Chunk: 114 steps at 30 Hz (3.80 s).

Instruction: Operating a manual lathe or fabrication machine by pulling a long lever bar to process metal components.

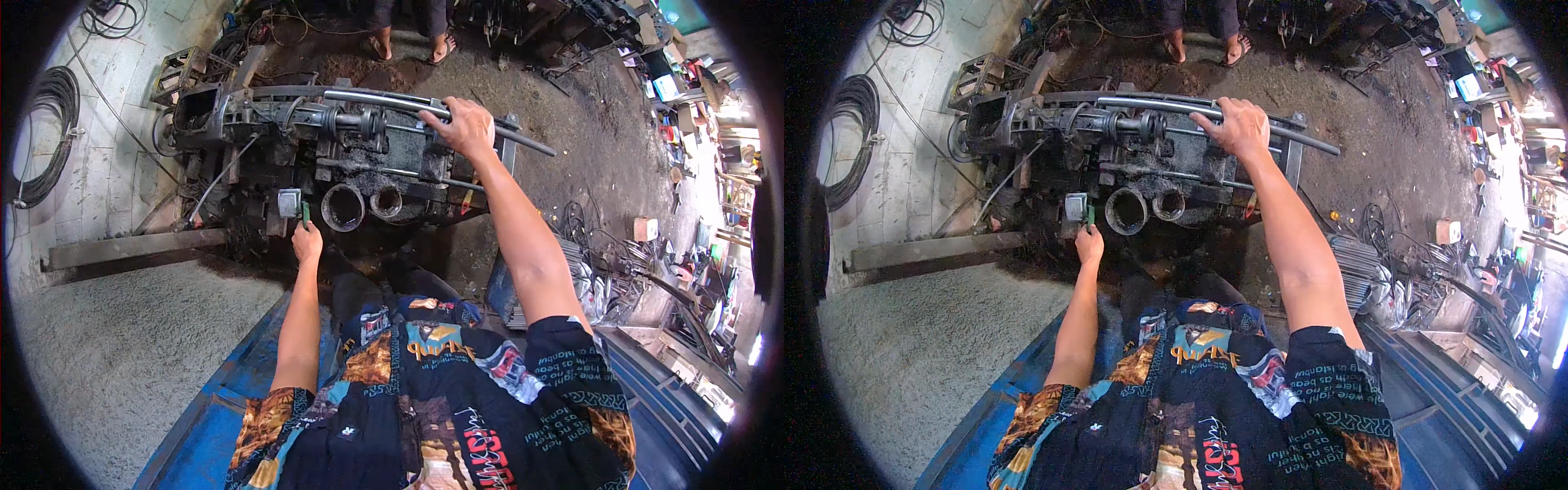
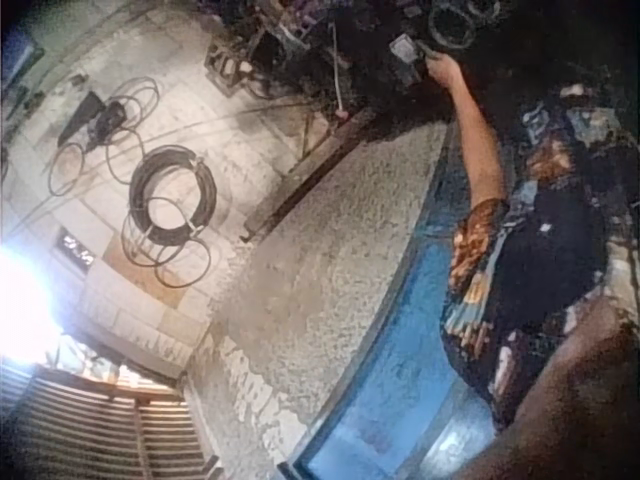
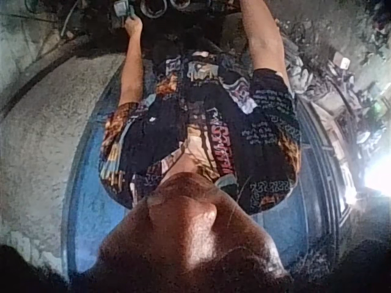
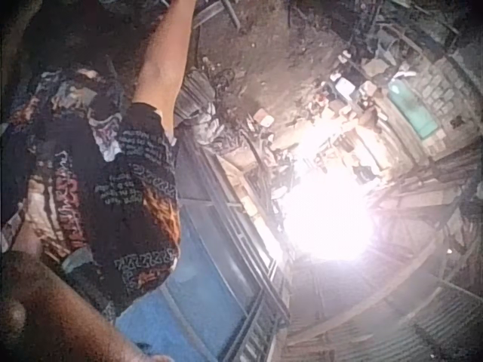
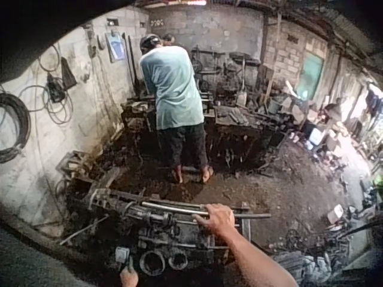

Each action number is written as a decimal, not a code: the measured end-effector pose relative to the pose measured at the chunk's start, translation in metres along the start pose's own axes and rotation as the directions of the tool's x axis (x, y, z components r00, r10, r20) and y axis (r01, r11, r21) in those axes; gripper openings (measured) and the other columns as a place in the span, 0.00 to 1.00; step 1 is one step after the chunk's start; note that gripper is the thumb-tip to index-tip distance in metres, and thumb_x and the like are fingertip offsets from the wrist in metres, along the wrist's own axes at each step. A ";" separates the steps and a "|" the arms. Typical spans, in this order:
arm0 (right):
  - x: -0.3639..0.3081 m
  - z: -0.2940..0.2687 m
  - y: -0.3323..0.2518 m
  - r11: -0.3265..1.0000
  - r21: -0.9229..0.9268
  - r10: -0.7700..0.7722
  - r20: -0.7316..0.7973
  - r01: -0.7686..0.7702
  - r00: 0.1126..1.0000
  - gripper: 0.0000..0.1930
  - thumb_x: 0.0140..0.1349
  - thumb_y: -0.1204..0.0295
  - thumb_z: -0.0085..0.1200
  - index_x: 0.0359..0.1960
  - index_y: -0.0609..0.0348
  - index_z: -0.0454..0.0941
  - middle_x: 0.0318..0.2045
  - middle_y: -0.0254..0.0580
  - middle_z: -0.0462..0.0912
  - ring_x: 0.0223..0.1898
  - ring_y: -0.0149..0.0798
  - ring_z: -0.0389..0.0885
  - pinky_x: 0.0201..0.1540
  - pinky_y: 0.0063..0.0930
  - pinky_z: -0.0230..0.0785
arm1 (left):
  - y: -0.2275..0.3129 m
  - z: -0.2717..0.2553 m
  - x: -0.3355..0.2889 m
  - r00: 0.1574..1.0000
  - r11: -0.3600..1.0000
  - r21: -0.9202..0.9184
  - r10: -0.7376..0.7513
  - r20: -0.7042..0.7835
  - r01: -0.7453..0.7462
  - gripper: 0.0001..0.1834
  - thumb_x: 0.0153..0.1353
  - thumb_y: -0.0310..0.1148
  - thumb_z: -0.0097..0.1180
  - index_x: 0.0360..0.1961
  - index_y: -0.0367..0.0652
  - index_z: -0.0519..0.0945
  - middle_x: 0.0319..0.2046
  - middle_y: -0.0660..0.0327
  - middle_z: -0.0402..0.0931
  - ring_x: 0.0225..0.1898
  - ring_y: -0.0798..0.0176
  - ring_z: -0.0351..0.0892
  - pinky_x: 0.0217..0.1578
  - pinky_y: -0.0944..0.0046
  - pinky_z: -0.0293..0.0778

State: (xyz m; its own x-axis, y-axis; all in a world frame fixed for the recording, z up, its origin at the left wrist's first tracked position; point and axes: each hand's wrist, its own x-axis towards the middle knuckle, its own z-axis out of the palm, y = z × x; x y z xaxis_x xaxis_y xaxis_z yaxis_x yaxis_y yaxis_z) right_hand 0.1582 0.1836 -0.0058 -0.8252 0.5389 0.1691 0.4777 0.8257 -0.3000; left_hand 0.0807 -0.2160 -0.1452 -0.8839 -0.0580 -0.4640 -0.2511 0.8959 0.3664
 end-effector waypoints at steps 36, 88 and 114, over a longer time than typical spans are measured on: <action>-0.007 0.002 0.021 1.000 0.024 -0.004 -0.056 0.005 0.998 0.30 0.55 0.38 0.54 0.35 0.56 0.76 0.33 0.44 0.79 0.39 0.48 0.81 0.42 0.41 0.73 | -0.064 0.081 0.049 0.979 0.959 0.256 -0.159 0.128 0.123 0.23 0.66 0.49 0.51 0.59 0.54 0.74 0.53 0.50 0.76 0.56 0.43 0.74 0.54 0.44 0.71; -0.056 -0.013 0.191 -0.634 0.770 0.728 0.625 -0.071 0.280 0.11 0.71 0.63 0.41 0.37 0.57 0.68 0.31 0.45 0.76 0.35 0.48 0.77 0.48 0.52 0.70 | 0.342 -0.043 -0.004 0.243 0.087 0.344 0.863 0.444 -0.935 0.13 0.53 0.43 0.62 0.31 0.46 0.85 0.29 0.52 0.83 0.34 0.47 0.83 0.37 0.50 0.78; -0.032 -0.007 0.170 -0.450 0.888 0.892 0.451 0.099 0.007 0.05 0.61 0.73 0.43 0.29 0.57 0.70 0.18 0.39 0.71 0.18 0.38 0.71 0.22 0.38 0.68 | 0.343 -0.035 -0.004 0.268 0.114 0.357 0.867 0.420 -0.927 0.13 0.48 0.35 0.60 0.37 0.48 0.87 0.31 0.50 0.83 0.36 0.47 0.83 0.40 0.51 0.78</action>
State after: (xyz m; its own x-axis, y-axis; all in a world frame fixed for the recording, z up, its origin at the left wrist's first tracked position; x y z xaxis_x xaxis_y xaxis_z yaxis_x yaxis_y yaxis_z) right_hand 0.2682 0.3073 -0.0555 0.2844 0.6656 -0.6900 -0.5642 -0.4657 -0.6818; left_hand -0.0159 0.0762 0.0105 -0.2895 0.9461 -0.1452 0.9317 0.3133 0.1836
